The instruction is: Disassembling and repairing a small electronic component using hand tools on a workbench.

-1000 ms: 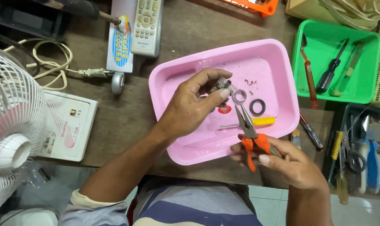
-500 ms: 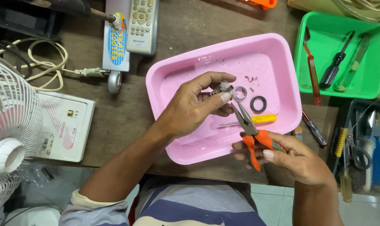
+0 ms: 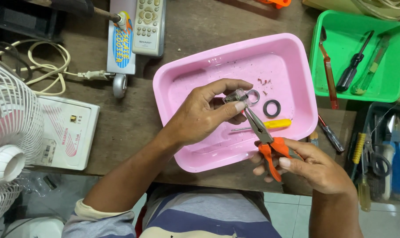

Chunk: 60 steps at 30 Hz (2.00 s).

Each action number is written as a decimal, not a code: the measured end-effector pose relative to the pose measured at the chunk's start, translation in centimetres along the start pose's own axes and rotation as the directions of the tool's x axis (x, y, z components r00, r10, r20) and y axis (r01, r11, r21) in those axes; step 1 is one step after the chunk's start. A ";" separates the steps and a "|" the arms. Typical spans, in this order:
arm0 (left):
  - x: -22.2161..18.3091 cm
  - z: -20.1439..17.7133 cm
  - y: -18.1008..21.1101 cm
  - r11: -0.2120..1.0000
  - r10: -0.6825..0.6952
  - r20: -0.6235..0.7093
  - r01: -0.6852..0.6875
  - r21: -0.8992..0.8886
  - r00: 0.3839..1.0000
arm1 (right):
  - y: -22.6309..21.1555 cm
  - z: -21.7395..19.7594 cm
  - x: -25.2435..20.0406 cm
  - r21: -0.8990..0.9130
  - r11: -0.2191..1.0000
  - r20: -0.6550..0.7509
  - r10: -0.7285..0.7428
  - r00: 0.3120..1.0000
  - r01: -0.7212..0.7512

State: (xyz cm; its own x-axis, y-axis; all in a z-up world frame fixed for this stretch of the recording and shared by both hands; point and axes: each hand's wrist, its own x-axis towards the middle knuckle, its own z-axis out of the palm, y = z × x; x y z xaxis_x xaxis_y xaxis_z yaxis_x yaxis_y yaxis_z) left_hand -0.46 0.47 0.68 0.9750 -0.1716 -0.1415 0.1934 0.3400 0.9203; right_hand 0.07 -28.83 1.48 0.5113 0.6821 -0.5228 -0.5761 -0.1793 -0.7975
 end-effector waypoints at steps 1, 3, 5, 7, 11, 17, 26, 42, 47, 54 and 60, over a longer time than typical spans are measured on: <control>0.0 0.0 0.0 1.000 0.000 0.000 0.000 0.000 1.000 | -0.1 0.1 0.0 0.000 1.000 0.000 0.000 1.000 0.000; 0.0 0.0 -0.1 1.000 -0.001 0.000 0.001 0.015 1.000 | -0.1 0.4 0.0 -0.009 1.000 -0.044 0.000 0.999 0.000; 0.0 0.0 0.2 0.999 -0.007 0.004 0.007 0.031 1.000 | 0.2 0.0 -0.1 -0.008 1.000 -0.050 0.009 0.999 -0.009; 0.0 0.0 0.3 0.999 -0.012 0.008 0.012 0.049 1.000 | 0.3 -0.2 -0.2 -0.007 1.000 -0.058 0.016 0.998 -0.016; 0.0 0.0 0.2 0.999 0.018 0.026 -0.019 0.049 1.000 | -0.4 0.4 -0.1 -0.035 0.999 -0.051 0.031 0.998 -0.033; 0.1 -0.1 -0.1 0.998 0.022 0.034 -0.024 0.056 0.999 | 0.2 0.0 -0.2 -0.082 0.996 -0.124 0.027 0.992 -0.037; 0.1 -0.2 -0.2 0.999 0.002 0.024 -0.003 0.046 1.000 | -0.4 0.7 -0.3 -0.136 0.988 -0.125 0.053 0.991 -0.070; 0.2 -0.1 0.1 0.991 -0.117 -0.003 0.117 0.066 0.993 | -2.1 -1.5 -2.9 -0.254 0.945 -0.175 -0.253 0.951 0.205; 0.2 0.1 0.0 0.979 -0.197 -0.011 0.197 0.052 0.980 | -4.0 -4.2 -2.4 -0.796 0.538 -0.570 -0.508 0.646 -0.279; 0.3 0.0 -0.7 0.978 -0.208 0.029 0.206 0.038 0.978 | -2.9 -13.5 1.3 -0.887 -0.090 -0.198 -0.812 0.550 -0.453; 0.3 -0.2 0.1 0.968 -0.248 0.033 0.246 0.040 0.968 | -2.0 -13.8 3.1 -0.846 0.008 -0.362 -0.744 0.562 -0.534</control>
State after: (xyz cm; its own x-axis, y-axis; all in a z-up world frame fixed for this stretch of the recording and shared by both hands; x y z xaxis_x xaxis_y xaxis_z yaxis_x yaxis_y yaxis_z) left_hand -0.12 0.63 0.63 0.8925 -0.2810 -0.3527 0.4229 0.2498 0.8711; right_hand 11.58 -36.11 -2.69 0.9466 0.2605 0.1902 0.2619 -0.9649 0.0181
